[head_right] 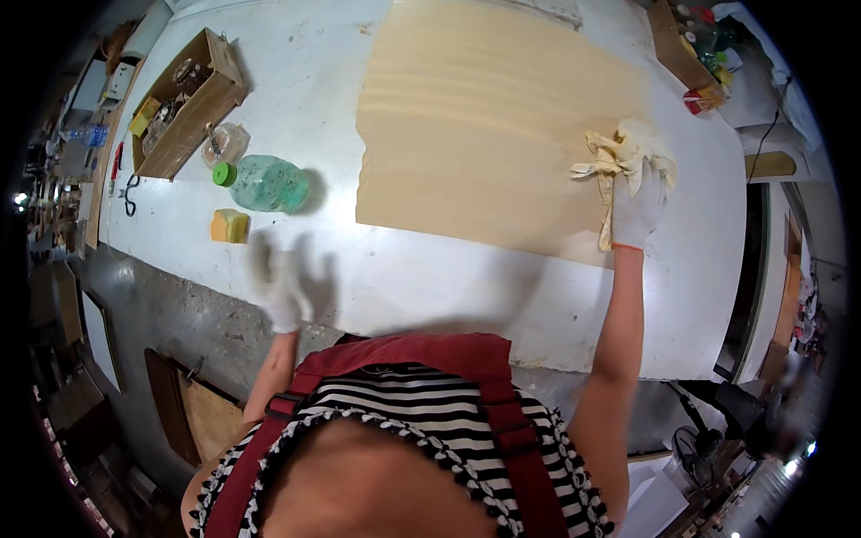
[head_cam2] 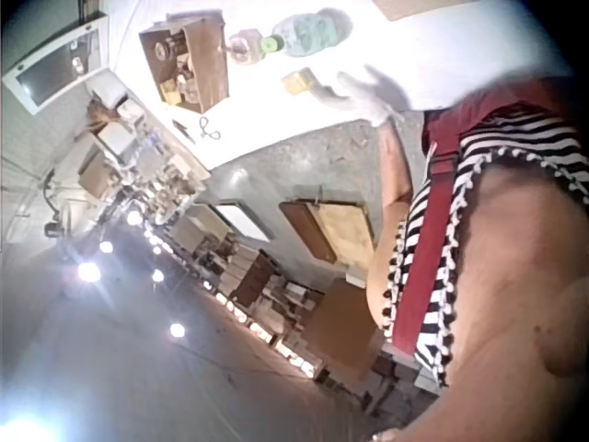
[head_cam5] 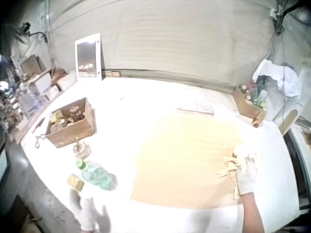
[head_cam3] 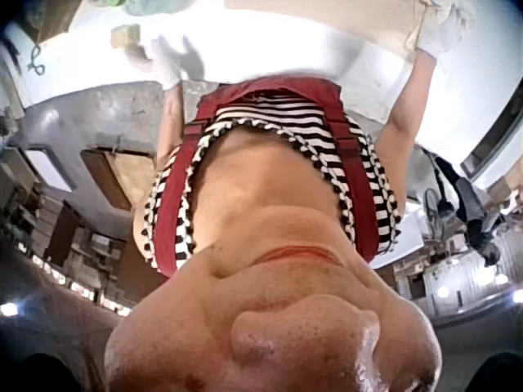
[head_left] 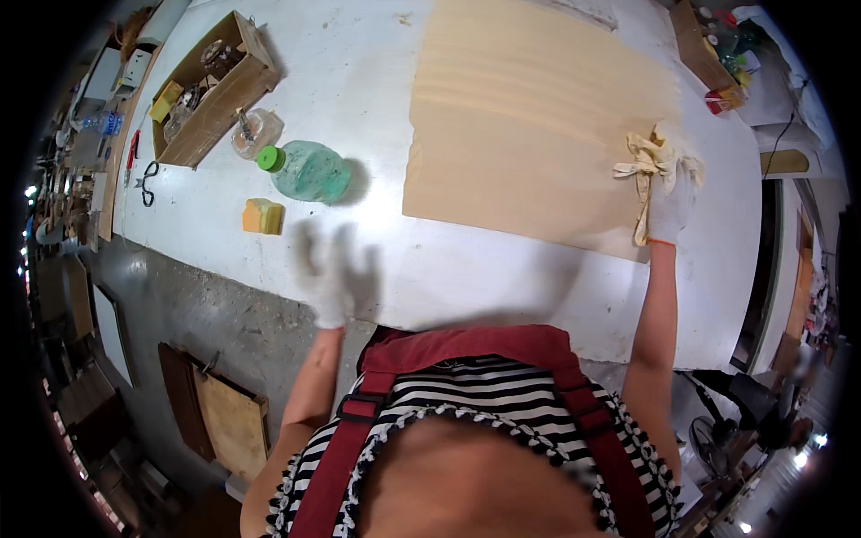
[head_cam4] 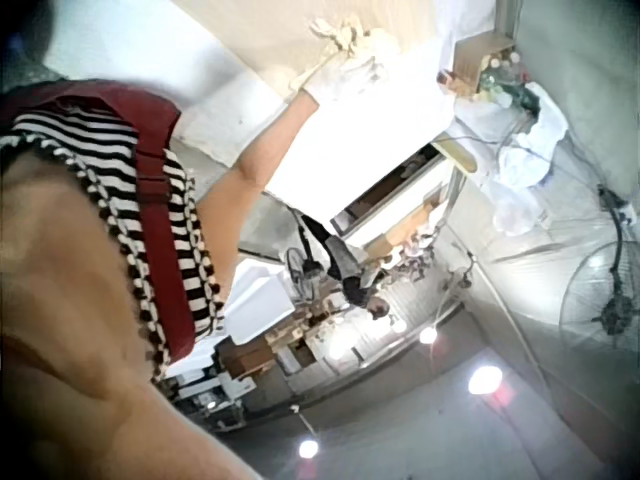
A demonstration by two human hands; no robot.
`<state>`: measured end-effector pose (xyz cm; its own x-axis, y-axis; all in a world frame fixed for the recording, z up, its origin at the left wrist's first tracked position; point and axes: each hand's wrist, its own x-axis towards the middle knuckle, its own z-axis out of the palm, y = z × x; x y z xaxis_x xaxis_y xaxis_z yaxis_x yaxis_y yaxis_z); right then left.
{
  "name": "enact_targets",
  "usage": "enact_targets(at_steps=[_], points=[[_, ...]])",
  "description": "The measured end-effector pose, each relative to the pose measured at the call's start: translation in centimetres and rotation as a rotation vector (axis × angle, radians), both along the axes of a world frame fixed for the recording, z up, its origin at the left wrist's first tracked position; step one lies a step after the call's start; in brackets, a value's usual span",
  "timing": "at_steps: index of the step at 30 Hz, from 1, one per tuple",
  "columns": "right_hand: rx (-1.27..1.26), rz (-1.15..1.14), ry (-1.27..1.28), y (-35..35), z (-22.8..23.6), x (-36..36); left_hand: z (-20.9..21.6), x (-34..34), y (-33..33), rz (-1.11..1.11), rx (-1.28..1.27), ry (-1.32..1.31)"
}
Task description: The person applies a liquid to a stack of wood panels using a sponge and then wipes the panels with a cloth. The person also handles a bottle containing the liquid during the process.
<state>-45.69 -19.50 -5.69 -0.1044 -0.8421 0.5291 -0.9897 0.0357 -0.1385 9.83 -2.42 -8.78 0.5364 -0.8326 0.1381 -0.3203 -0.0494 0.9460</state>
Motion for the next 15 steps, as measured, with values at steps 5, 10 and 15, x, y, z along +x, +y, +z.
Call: enact_targets(at_steps=[5, 10, 15], points=[[-0.116, -0.012, 0.032, -0.5, -1.1, 0.7, 2.3, -8.8, -9.5, -0.457, 0.154, 0.224], [-0.119, 0.213, -0.162, -0.9, -1.9, 9.4, 1.0, -9.6, -17.7, -0.594, 0.263, 0.029], [-0.017, 0.477, -0.079, -2.1, 1.4, 30.0, -3.7, -9.0, -18.2, -0.603, 0.248, 0.033]])
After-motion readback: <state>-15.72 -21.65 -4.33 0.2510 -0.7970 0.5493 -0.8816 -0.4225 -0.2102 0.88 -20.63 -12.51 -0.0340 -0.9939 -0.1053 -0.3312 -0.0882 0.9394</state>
